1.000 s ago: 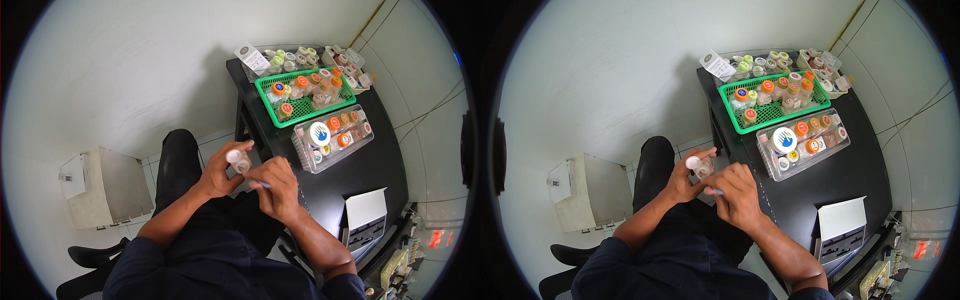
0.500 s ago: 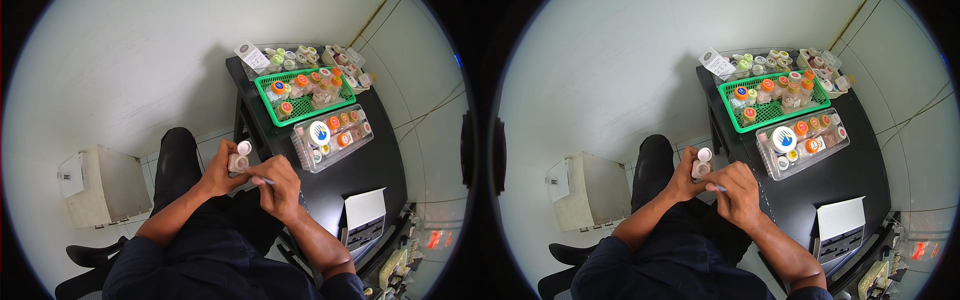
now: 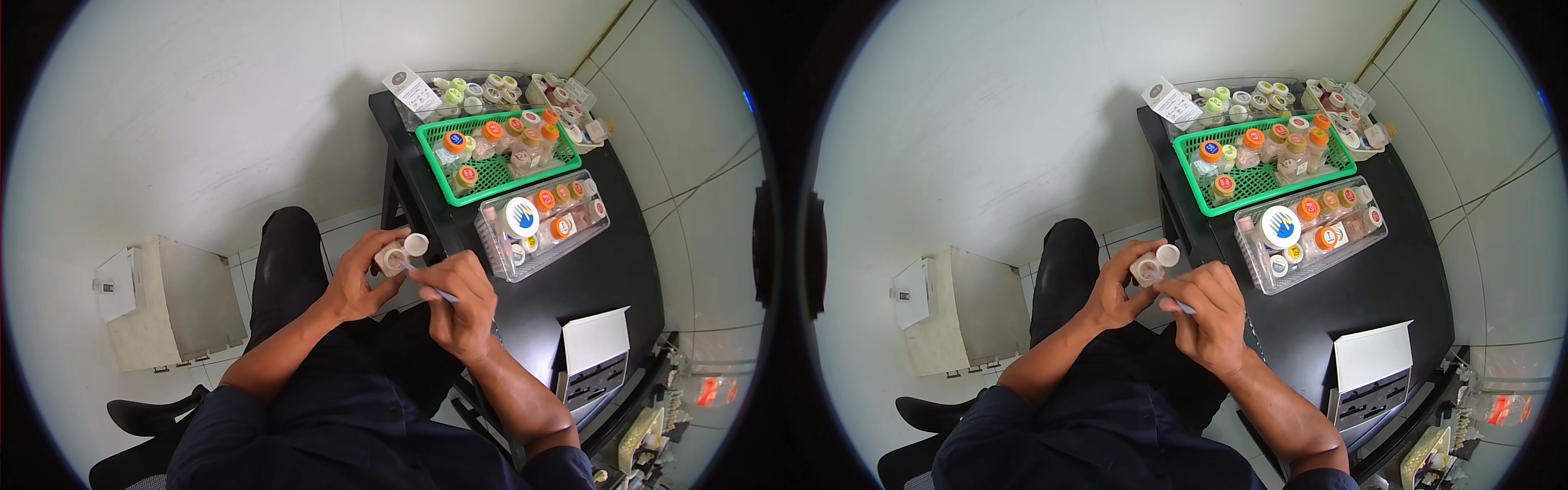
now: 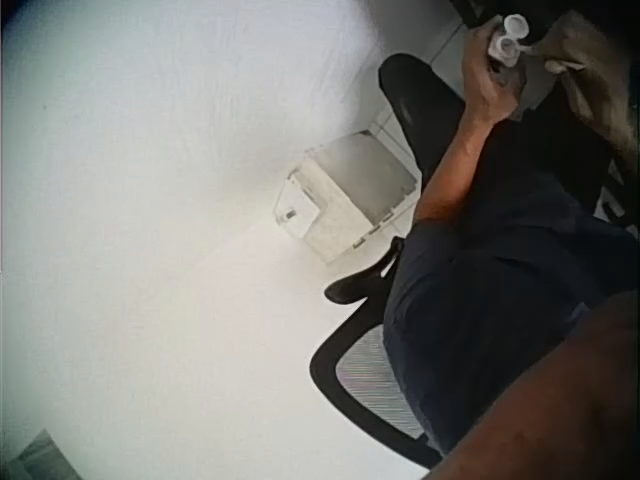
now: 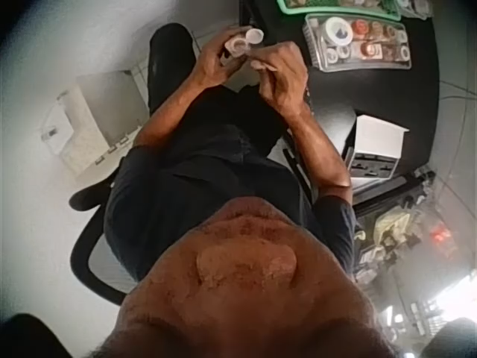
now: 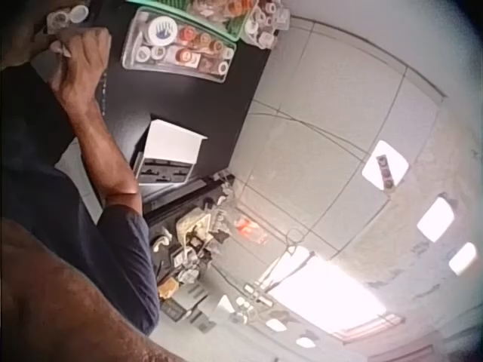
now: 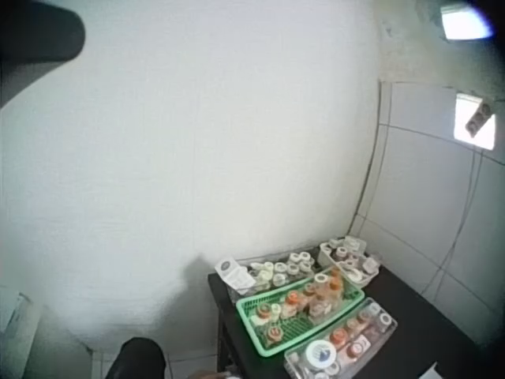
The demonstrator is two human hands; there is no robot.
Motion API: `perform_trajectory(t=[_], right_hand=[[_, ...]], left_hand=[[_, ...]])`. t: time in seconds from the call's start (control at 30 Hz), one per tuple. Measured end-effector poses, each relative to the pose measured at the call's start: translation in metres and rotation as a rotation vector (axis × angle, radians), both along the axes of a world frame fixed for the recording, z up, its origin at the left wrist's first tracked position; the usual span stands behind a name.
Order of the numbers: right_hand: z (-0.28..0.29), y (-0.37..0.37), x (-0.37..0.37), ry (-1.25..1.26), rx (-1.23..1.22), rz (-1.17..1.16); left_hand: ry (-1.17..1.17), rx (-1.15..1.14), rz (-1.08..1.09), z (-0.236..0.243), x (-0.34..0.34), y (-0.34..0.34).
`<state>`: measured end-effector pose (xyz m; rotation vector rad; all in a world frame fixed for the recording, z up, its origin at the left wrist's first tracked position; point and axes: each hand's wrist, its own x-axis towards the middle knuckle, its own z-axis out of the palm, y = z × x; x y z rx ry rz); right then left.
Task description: Selecting and extracting ceramic powders or stains from various small jars using a dental tool at a laboratory bench.
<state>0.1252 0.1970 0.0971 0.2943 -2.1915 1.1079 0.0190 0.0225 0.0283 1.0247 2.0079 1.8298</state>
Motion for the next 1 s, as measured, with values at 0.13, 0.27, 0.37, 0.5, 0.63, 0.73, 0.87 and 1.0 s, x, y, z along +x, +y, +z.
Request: perform_trajectory(t=[0.13, 0.27, 0.37, 0.5, 0.63, 0.73, 0.87, 1.0], right_hand=[[0.0, -0.003, -0.003, -0.026, 0.128, -0.03], [-0.009, -0.002, -0.005, -0.112, 0.055, -0.001], [0.001, 0.0, -0.002, -0.039, 0.067, 0.051], [-0.002, -0.002, -0.002, -0.103, 0.071, 0.007], [0.002, -0.001, -0.003, -0.043, 0.145, -0.038], [0.005, -0.001, -0.003, -0.044, 0.147, -0.037], [0.003, -0.001, -0.004, -0.027, 0.111, -0.011], [0.002, 0.0, -0.003, 0.008, 0.181, 0.0]], left_hand=[[0.016, 0.048, -0.036, -0.003, 0.003, 0.001], [-0.037, 0.017, -0.081, -0.006, 0.001, -0.003], [-0.027, -0.037, -0.098, -0.003, 0.002, -0.005], [-0.019, -0.088, -0.026, -0.014, 0.006, -0.001], [-0.042, -0.033, 0.037, -0.024, 0.007, 0.002], [0.023, -0.028, 0.026, -0.022, 0.005, 0.001], [-0.026, 0.059, -0.012, -0.024, 0.004, 0.0], [0.038, 0.138, 0.035, -0.02, 0.005, 0.005]])
